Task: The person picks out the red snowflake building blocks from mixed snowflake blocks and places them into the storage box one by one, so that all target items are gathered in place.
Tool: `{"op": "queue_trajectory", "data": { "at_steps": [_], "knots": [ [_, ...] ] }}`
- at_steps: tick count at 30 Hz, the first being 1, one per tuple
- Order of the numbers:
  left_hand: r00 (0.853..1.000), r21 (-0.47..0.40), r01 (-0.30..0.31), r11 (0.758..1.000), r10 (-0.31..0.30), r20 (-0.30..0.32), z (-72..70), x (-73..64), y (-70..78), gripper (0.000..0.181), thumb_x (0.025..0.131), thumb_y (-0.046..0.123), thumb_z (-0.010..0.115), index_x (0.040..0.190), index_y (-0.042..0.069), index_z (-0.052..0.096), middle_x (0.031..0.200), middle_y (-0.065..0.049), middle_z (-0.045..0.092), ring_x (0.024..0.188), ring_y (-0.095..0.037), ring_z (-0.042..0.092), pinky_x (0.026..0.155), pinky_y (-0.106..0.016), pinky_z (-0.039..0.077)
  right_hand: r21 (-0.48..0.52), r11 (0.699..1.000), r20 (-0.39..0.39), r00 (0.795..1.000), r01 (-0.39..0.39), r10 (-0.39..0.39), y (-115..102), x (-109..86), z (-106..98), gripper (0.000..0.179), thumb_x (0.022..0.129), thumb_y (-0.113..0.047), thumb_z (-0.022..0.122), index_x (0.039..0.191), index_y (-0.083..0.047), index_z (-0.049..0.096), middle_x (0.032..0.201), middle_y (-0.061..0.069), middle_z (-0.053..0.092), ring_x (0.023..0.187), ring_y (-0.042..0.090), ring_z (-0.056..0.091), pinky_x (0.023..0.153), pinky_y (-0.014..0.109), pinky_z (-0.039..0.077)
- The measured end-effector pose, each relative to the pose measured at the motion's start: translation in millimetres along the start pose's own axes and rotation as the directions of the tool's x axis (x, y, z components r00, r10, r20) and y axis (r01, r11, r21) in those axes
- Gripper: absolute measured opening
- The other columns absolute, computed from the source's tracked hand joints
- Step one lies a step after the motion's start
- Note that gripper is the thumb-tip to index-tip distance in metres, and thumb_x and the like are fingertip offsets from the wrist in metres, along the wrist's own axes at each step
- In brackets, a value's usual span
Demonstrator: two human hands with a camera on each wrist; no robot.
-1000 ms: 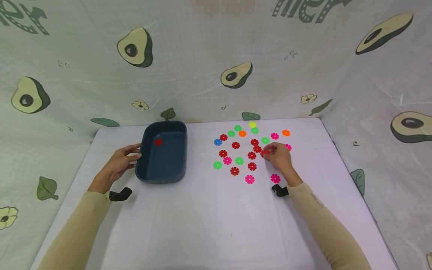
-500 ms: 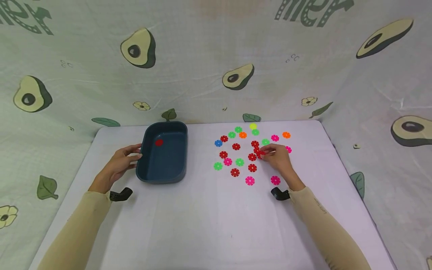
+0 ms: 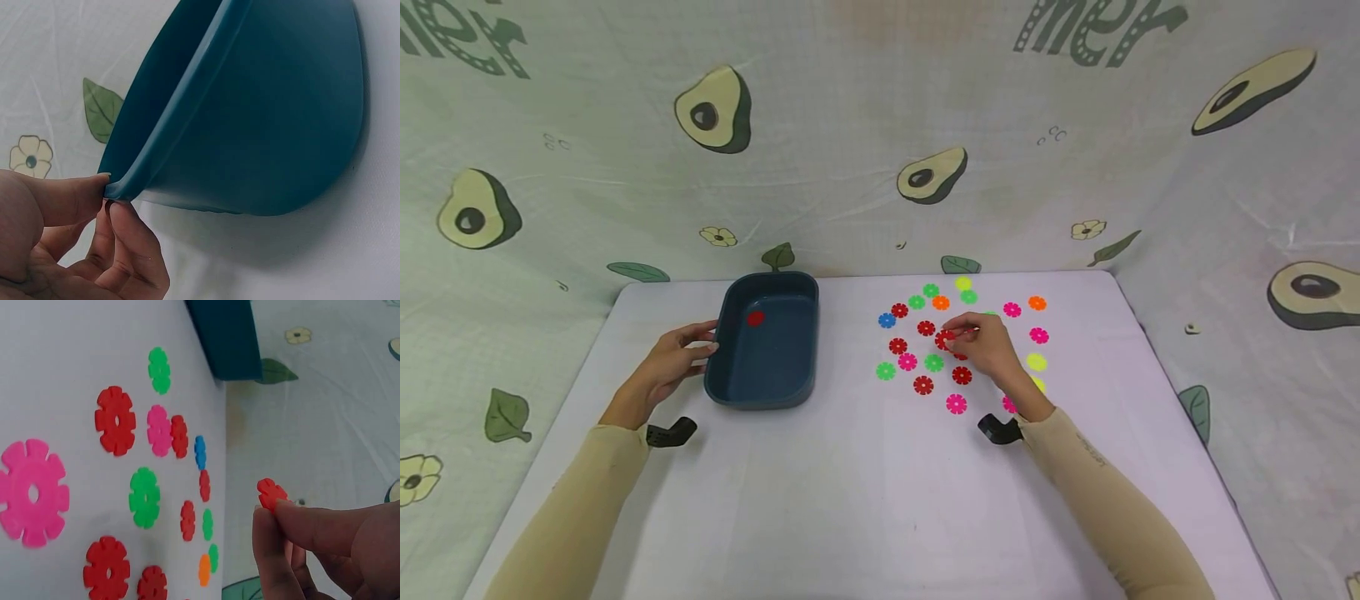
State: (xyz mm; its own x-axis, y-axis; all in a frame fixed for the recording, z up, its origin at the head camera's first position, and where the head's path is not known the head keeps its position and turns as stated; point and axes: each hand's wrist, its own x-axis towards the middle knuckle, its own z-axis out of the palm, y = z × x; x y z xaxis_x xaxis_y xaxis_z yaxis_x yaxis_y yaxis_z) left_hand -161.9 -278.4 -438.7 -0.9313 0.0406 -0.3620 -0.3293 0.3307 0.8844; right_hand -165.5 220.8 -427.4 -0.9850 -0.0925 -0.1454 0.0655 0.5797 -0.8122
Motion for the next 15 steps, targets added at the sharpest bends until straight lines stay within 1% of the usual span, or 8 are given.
{"op": "queue_trajectory", "data": {
  "at_steps": [3, 8, 11, 15],
  "knots": [
    [1.000, -0.003, 0.000, 1.000, 0.000, -0.002, 0.4, 0.2, -0.2, 0.059, 0.110, 0.008, 0.056, 0.165, 0.005, 0.035, 0.147, -0.020, 0.042, 0.102, -0.011, 0.056, 0.081, -0.021, 0.054, 0.006, 1.000, 0.018, 1.000, 0.009, -0.009, -7.0, 2.6, 6.6, 0.029, 0.100, -0.004, 0.071, 0.128, 0.004, 0.071, 0.123, 0.024, 0.070, 0.102, 0.034, 0.065, 0.084, 0.038, 0.060],
    [1.000, -0.002, 0.005, 1.000, -0.005, -0.004, 1.3, 0.0, 0.4, 0.059, 0.110, 0.007, 0.056, 0.165, 0.005, 0.035, 0.148, -0.021, 0.042, 0.104, -0.014, 0.055, 0.082, -0.021, 0.054, 0.022, 0.998, 0.047, 0.998, 0.051, -0.052, -16.6, 7.5, 20.1, 0.029, 0.099, -0.003, 0.073, 0.127, 0.004, 0.071, 0.125, 0.024, 0.070, 0.110, 0.038, 0.065, 0.086, 0.039, 0.060],
    [1.000, -0.001, 0.008, 1.000, -0.008, -0.007, 1.7, -0.7, 1.3, 0.059, 0.109, 0.006, 0.055, 0.165, 0.005, 0.035, 0.147, -0.021, 0.043, 0.104, -0.014, 0.055, 0.081, -0.021, 0.054, 0.031, 0.996, 0.067, 0.994, 0.084, -0.086, -22.3, 10.2, 29.5, 0.028, 0.098, -0.002, 0.074, 0.125, 0.003, 0.073, 0.121, 0.023, 0.070, 0.107, 0.037, 0.066, 0.083, 0.036, 0.060],
    [1.000, -0.001, 0.017, 1.000, -0.017, -0.013, 2.4, -1.7, 2.6, 0.059, 0.110, 0.007, 0.055, 0.165, 0.006, 0.035, 0.148, -0.020, 0.043, 0.104, -0.014, 0.055, 0.081, -0.021, 0.054, 0.053, 0.990, 0.091, 0.987, 0.130, -0.134, -32.0, 13.7, 42.0, 0.029, 0.096, 0.000, 0.075, 0.124, 0.005, 0.072, 0.113, 0.021, 0.070, 0.100, 0.033, 0.066, 0.074, 0.025, 0.056]
  ]
}}
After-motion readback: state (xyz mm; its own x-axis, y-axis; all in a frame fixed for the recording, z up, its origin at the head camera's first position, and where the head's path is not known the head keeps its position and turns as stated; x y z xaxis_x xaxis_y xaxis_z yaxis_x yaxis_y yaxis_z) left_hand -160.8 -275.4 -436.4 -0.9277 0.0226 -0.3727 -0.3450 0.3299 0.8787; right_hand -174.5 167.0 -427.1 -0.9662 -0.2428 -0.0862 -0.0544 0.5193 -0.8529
